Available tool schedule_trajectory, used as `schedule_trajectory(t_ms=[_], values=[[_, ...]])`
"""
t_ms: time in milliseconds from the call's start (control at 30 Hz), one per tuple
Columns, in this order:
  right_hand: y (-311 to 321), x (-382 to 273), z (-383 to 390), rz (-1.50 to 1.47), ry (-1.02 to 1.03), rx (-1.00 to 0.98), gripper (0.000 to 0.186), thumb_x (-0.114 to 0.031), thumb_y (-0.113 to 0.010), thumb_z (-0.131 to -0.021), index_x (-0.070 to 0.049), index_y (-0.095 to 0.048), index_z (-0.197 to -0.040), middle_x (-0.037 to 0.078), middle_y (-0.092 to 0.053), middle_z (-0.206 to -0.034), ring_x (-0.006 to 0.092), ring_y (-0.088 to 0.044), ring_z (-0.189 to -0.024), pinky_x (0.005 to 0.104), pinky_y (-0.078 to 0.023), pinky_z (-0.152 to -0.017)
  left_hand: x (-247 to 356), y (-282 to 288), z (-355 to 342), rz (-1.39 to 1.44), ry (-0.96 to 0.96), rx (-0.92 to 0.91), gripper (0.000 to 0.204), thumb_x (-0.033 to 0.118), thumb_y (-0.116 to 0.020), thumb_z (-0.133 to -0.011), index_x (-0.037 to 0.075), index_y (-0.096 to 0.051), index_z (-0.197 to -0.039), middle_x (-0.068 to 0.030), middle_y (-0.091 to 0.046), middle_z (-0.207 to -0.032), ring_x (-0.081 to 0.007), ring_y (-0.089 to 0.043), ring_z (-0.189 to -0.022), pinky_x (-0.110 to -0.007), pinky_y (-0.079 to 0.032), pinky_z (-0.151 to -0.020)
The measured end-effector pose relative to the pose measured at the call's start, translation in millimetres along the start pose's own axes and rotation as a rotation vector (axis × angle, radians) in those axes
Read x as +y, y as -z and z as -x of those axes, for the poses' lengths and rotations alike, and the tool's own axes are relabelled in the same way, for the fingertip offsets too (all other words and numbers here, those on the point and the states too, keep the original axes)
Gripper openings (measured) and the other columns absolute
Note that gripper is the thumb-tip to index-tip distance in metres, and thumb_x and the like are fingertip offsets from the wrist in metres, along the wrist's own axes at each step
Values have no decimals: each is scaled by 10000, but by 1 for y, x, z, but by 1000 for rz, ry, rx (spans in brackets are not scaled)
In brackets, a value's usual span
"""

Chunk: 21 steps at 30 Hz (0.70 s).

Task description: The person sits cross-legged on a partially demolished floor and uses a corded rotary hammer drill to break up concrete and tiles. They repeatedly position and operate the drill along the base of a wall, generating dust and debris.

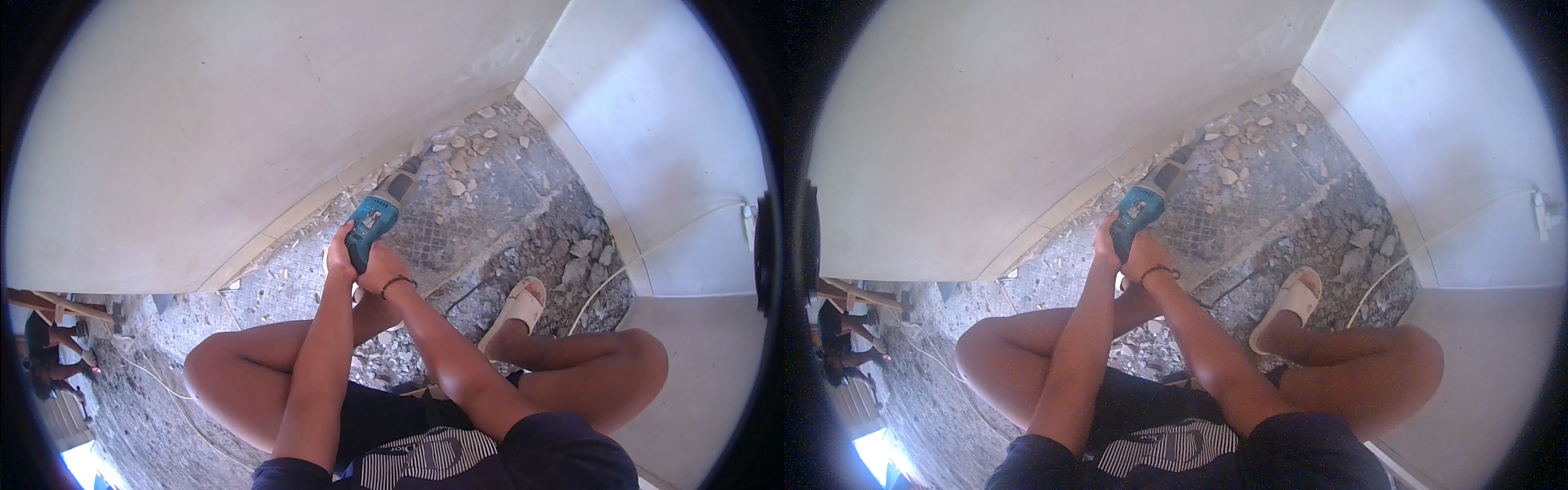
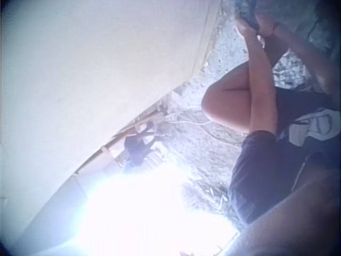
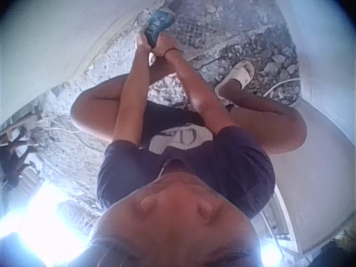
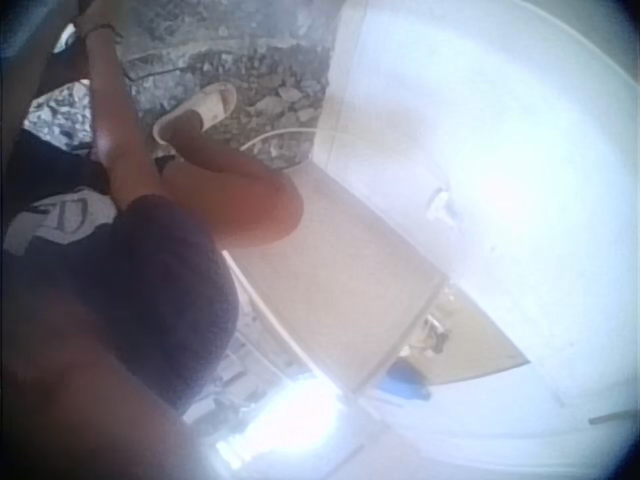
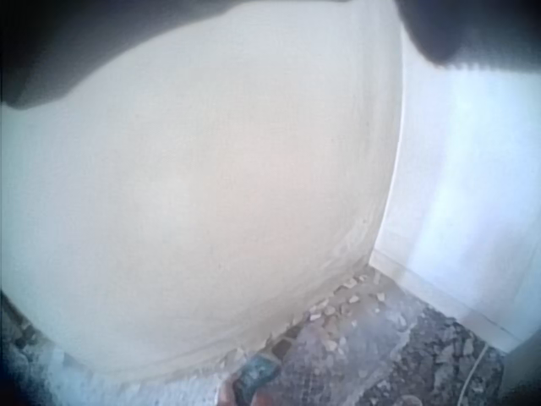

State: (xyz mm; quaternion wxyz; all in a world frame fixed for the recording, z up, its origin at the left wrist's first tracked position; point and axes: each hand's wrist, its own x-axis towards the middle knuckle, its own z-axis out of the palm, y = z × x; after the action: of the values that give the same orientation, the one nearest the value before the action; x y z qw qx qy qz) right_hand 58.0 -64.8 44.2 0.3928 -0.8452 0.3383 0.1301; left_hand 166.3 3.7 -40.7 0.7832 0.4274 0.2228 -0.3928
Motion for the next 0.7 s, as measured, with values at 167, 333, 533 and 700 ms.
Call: schedule_trajectory(t_ms=[167, 333, 533, 700], values=[[2, -2, 3, -47, 34, 55, 591, -293, -773, -744, 39, -599, -1201, 293, -725, -1078, 449, -706, -1050, 520, -562, -936, 3, -4, 4, 0, 17, -3, 300, 233, -721, -929, -8, -680, -1103, -152, -740, -987, -290, -733, -809, -401, -620, -774], [4, -1, 1, -20, 24, 35, 592, -299, -769, -745, 53, -598, -1189, 296, -719, -1096, 448, -700, -1065, 517, -557, -946, 3, -12, 11, 13, 16, -21, 300, 245, -730, -924, 1, -686, -1093, -142, -743, -970, -280, -733, -799, -391, -618, -768], [6, 2, -1, -27, 36, 23, 607, -303, -782, -736, 49, -597, -1195, 296, -717, -1108, 455, -694, -1075, 510, -555, -953, 3, -12, 10, -9, -13, 11, 280, 252, -728, -928, 11, -692, -1066, -139, -749, -958, -271, -734, -797, -382, -615, -762], [5, 3, -2, -33, 71, 47, 643, -297, -798, -729, 53, -574, -1220, 295, -717, -1108, 455, -695, -1072, 505, -555, -949, 7, -14, 9, -7, 16, -42, 278, 243, -731, -930, 9, -692, -1076, -135, -747, -963, -265, -732, -800, -380, -610, -753]])
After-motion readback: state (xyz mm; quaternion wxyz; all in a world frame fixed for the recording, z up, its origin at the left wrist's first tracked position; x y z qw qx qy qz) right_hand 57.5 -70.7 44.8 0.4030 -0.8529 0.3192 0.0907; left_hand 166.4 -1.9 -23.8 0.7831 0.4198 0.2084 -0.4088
